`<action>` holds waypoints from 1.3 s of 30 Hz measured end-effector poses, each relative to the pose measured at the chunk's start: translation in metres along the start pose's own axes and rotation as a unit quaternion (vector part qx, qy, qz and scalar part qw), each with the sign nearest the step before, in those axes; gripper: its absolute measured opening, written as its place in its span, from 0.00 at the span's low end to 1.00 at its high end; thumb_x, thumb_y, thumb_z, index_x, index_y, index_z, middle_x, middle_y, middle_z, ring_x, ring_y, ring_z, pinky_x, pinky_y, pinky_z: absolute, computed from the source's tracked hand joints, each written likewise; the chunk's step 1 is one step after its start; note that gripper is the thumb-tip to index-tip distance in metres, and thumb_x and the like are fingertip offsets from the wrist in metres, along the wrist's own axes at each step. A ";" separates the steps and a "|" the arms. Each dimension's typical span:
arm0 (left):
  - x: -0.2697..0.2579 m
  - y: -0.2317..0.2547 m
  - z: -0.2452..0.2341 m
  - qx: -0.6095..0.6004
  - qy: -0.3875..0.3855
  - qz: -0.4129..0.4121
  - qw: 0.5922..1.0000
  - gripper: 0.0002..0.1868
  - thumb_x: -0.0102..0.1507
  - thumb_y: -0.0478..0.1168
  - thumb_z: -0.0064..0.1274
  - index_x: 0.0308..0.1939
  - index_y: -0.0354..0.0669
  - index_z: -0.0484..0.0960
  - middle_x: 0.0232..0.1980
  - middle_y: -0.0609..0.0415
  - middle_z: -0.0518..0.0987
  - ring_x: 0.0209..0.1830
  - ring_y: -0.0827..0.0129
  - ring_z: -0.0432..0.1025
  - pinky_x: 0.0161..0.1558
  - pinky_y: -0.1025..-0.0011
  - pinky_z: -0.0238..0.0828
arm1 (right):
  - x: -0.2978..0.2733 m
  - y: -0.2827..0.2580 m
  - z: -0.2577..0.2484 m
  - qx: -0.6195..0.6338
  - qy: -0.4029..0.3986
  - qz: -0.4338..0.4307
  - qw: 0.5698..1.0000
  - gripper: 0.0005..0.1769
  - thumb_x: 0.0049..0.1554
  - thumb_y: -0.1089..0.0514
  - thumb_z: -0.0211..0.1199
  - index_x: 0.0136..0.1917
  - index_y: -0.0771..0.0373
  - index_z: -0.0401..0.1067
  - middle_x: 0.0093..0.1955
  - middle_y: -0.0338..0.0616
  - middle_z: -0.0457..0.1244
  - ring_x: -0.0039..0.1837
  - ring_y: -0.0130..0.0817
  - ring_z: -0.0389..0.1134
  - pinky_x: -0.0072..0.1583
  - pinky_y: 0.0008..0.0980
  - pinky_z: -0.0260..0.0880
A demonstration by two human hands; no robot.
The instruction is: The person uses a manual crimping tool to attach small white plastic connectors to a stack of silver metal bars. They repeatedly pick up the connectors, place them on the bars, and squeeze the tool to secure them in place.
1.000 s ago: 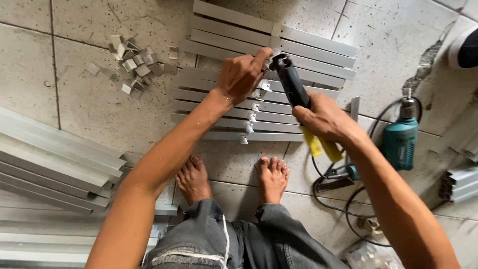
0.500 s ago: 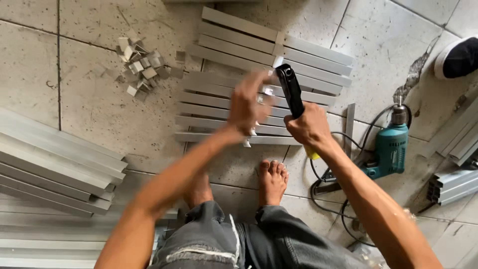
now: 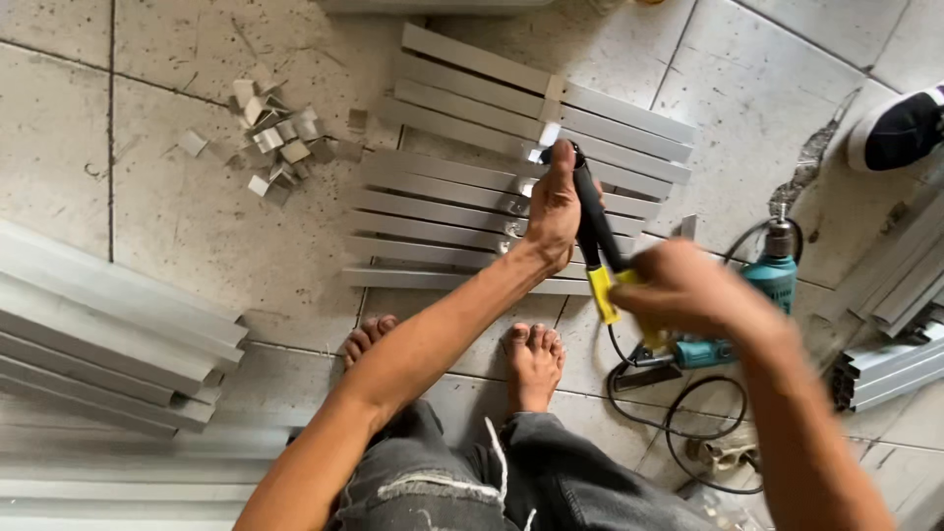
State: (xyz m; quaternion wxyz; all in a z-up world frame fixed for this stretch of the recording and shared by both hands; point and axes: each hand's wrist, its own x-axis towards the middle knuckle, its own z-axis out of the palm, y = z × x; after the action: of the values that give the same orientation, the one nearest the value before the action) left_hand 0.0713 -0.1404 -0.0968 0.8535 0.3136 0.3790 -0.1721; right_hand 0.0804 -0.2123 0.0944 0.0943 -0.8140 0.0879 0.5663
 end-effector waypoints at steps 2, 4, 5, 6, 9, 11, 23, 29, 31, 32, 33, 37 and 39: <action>0.024 -0.041 -0.023 0.033 -0.001 0.063 0.997 0.29 0.68 0.66 0.43 0.49 0.43 0.72 0.45 0.49 0.73 0.45 0.63 0.69 0.47 0.67 0.71 | -0.014 0.000 0.001 0.103 0.046 0.028 0.993 0.24 0.48 0.50 0.66 0.47 0.73 0.78 0.43 0.67 0.72 0.49 0.58 0.73 0.54 0.50 0.69; 0.034 -0.040 -0.020 0.064 -0.008 0.139 0.988 0.29 0.74 0.57 0.42 0.73 0.46 0.69 0.70 0.46 0.72 0.70 0.58 0.65 0.70 0.62 0.64 | 0.006 0.009 0.014 0.202 0.100 0.046 0.973 0.31 0.46 0.53 0.70 0.58 0.76 0.76 0.51 0.70 0.71 0.54 0.58 0.71 0.56 0.52 0.67; 0.020 -0.027 -0.011 0.029 0.009 0.071 0.997 0.28 0.69 0.66 0.42 0.51 0.45 0.73 0.47 0.49 0.75 0.46 0.64 0.69 0.48 0.68 0.70 | 0.026 0.021 0.033 0.235 0.081 0.008 0.969 0.27 0.46 0.51 0.72 0.52 0.73 0.75 0.42 0.60 0.68 0.47 0.50 0.69 0.51 0.45 0.66; 0.007 -0.015 -0.002 -0.007 0.025 0.002 1.000 0.37 0.65 0.76 0.42 0.29 0.45 0.77 0.23 0.53 0.77 0.21 0.70 0.74 0.26 0.74 0.76 | 0.047 0.033 0.052 0.267 0.062 -0.030 0.961 0.24 0.45 0.49 0.74 0.45 0.70 0.74 0.33 0.51 0.65 0.40 0.42 0.66 0.46 0.37 0.66; 0.007 -0.019 -0.009 0.003 0.033 0.010 0.999 0.35 0.66 0.72 0.43 0.28 0.44 0.76 0.23 0.50 0.77 0.20 0.67 0.75 0.25 0.71 0.77 | 0.102 0.063 0.093 0.159 0.121 -0.044 0.979 0.23 0.47 0.41 0.72 0.41 0.64 0.75 0.34 0.57 0.68 0.43 0.55 0.72 0.46 0.47 0.68; 0.015 -0.028 -0.008 -0.004 0.034 0.016 0.999 0.37 0.66 0.73 0.43 0.27 0.43 0.76 0.22 0.51 0.76 0.19 0.68 0.74 0.23 0.71 0.76 | 0.135 0.083 0.124 0.152 0.159 -0.048 0.974 0.18 0.48 0.45 0.70 0.40 0.62 0.76 0.33 0.55 0.68 0.42 0.53 0.72 0.44 0.45 0.70; 0.028 -0.041 -0.019 -0.017 0.015 0.028 0.999 0.30 0.65 0.68 0.44 0.47 0.44 0.77 0.45 0.59 0.76 0.41 0.77 0.70 0.42 0.77 0.71 | -0.003 -0.002 0.017 0.269 0.047 0.006 0.962 0.23 0.49 0.49 0.65 0.51 0.69 0.78 0.44 0.54 0.69 0.50 0.45 0.68 0.55 0.39 0.64; 0.013 -0.026 -0.012 0.011 0.021 0.017 1.000 0.38 0.66 0.74 0.43 0.23 0.43 0.76 0.18 0.51 0.75 0.17 0.69 0.73 0.22 0.73 0.75 | 0.097 0.050 0.104 0.169 0.129 -0.036 0.976 0.20 0.46 0.46 0.73 0.43 0.61 0.75 0.38 0.57 0.70 0.50 0.58 0.73 0.52 0.50 0.70; 0.012 -0.022 -0.011 0.013 0.006 0.022 1.000 0.40 0.65 0.75 0.41 0.22 0.42 0.76 0.17 0.51 0.74 0.14 0.69 0.71 0.20 0.73 0.74 | 0.126 0.064 0.127 0.155 0.158 -0.027 0.975 0.18 0.47 0.47 0.72 0.44 0.61 0.76 0.40 0.57 0.70 0.52 0.59 0.73 0.52 0.54 0.70; 0.010 -0.020 -0.010 0.010 0.010 0.016 1.000 0.38 0.65 0.75 0.42 0.23 0.44 0.76 0.18 0.51 0.74 0.16 0.69 0.72 0.22 0.73 0.75 | 0.156 0.084 0.144 0.152 0.179 -0.029 0.972 0.16 0.46 0.48 0.71 0.41 0.60 0.76 0.37 0.54 0.70 0.49 0.56 0.74 0.50 0.50 0.72; 0.005 -0.019 -0.012 0.006 0.018 0.008 1.000 0.36 0.65 0.75 0.44 0.25 0.46 0.75 0.20 0.52 0.75 0.18 0.69 0.73 0.24 0.73 0.76 | 0.185 0.104 0.165 0.148 0.195 -0.032 0.969 0.13 0.45 0.49 0.69 0.38 0.59 0.76 0.35 0.51 0.69 0.46 0.53 0.74 0.49 0.46 0.73; 0.013 -0.024 -0.013 -0.002 0.011 0.021 1.000 0.36 0.65 0.75 0.43 0.26 0.47 0.74 0.20 0.53 0.75 0.18 0.70 0.73 0.23 0.73 0.75 | 0.087 0.047 0.078 0.022 0.148 -0.055 0.987 0.17 0.46 0.44 0.68 0.44 0.54 0.80 0.34 0.57 0.69 0.44 0.59 0.74 0.44 0.50 0.73; 0.033 -0.043 -0.021 0.026 0.053 0.030 0.998 0.36 0.63 0.75 0.47 0.29 0.44 0.77 0.24 0.50 0.78 0.20 0.69 0.75 0.25 0.71 0.76 | 0.001 0.010 0.018 0.270 0.065 0.020 0.961 0.17 0.53 0.52 0.69 0.34 0.71 0.77 0.19 0.45 0.56 0.20 0.32 0.53 0.25 0.25 0.49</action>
State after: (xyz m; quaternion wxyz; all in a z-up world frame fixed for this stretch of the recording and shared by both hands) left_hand 0.0588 -0.1600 -0.1498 0.8284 0.3557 0.4094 -0.1400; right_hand 0.0615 -0.2174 0.0869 0.2933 -0.7915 0.2593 0.4692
